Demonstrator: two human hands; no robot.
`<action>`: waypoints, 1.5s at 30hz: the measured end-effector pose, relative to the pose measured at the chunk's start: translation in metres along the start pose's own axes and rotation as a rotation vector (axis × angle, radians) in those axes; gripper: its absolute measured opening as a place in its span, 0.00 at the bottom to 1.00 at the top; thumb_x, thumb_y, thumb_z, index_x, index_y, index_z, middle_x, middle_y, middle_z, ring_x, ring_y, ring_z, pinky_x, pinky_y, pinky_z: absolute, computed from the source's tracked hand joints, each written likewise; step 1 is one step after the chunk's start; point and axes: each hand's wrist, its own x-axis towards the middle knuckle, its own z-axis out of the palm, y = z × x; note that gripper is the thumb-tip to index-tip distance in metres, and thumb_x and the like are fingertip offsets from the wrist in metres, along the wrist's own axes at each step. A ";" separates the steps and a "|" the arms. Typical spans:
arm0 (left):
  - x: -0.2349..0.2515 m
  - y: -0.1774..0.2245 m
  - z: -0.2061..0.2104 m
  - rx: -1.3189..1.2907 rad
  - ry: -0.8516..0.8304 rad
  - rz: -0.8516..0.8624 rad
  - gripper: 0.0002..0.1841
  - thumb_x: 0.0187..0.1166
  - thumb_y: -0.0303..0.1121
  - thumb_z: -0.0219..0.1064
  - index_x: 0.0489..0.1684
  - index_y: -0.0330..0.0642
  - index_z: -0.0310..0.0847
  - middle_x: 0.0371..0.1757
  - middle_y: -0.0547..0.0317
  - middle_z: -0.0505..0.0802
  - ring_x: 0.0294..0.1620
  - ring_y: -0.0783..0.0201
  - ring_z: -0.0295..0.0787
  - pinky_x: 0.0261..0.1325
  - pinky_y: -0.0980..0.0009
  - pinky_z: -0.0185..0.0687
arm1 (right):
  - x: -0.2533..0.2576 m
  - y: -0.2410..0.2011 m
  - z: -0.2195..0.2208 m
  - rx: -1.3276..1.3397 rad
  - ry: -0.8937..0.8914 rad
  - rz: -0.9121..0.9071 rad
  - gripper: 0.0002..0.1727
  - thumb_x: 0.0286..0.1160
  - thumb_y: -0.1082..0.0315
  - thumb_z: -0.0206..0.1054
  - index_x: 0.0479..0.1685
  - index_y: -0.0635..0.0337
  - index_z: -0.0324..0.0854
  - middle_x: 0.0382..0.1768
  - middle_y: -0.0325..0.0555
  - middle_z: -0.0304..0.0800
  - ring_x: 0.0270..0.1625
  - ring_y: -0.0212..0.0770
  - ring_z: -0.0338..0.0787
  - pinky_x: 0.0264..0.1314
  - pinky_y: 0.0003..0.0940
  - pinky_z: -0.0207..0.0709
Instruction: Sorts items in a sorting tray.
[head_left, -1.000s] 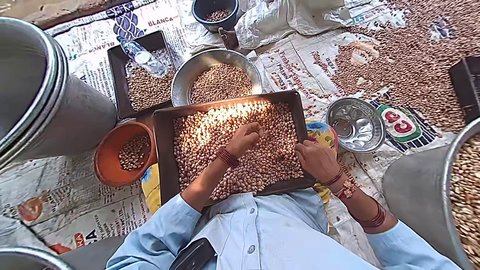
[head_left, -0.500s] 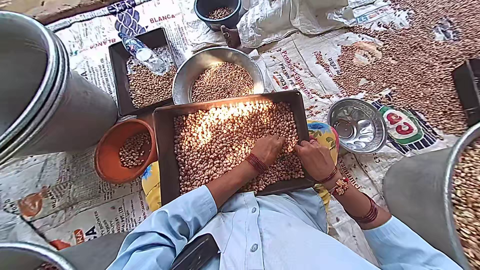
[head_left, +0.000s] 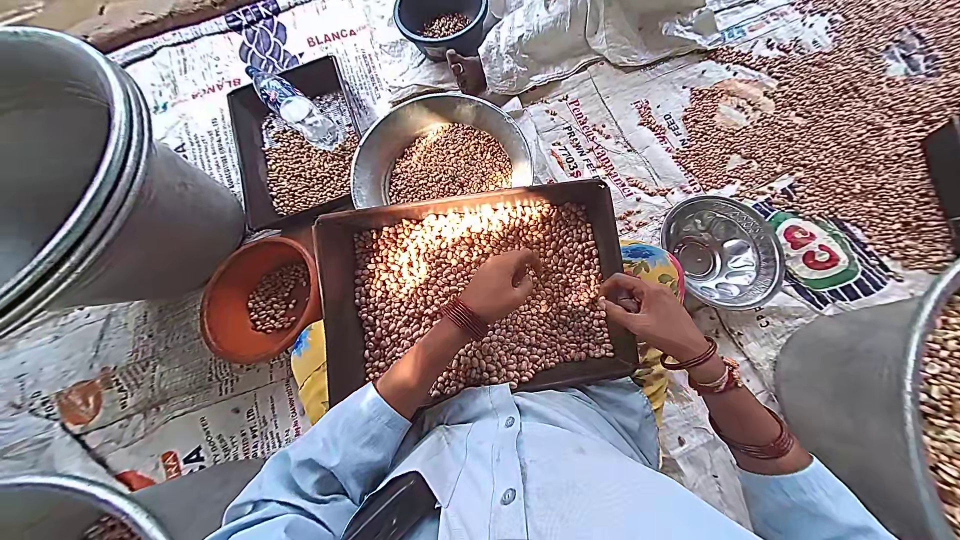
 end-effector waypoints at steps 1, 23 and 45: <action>-0.004 0.000 0.005 0.061 -0.047 0.047 0.10 0.81 0.29 0.65 0.52 0.36 0.88 0.39 0.47 0.90 0.37 0.54 0.86 0.44 0.52 0.82 | 0.001 0.002 -0.001 0.190 0.023 0.034 0.08 0.73 0.57 0.66 0.42 0.49 0.85 0.25 0.24 0.78 0.24 0.19 0.72 0.29 0.20 0.66; -0.006 -0.003 -0.007 0.059 0.123 -0.099 0.09 0.83 0.30 0.64 0.51 0.39 0.88 0.26 0.56 0.85 0.25 0.61 0.79 0.35 0.58 0.78 | 0.044 -0.038 0.070 -0.437 0.005 -0.092 0.15 0.82 0.61 0.67 0.56 0.60 0.90 0.46 0.61 0.91 0.46 0.62 0.93 0.46 0.57 0.84; 0.004 0.011 0.051 0.588 -0.011 -0.003 0.14 0.85 0.23 0.54 0.57 0.30 0.84 0.49 0.36 0.93 0.49 0.37 0.94 0.46 0.46 0.88 | 0.024 -0.041 0.068 -0.315 -0.100 0.062 0.22 0.69 0.66 0.70 0.59 0.72 0.84 0.48 0.65 0.91 0.51 0.63 0.92 0.52 0.61 0.80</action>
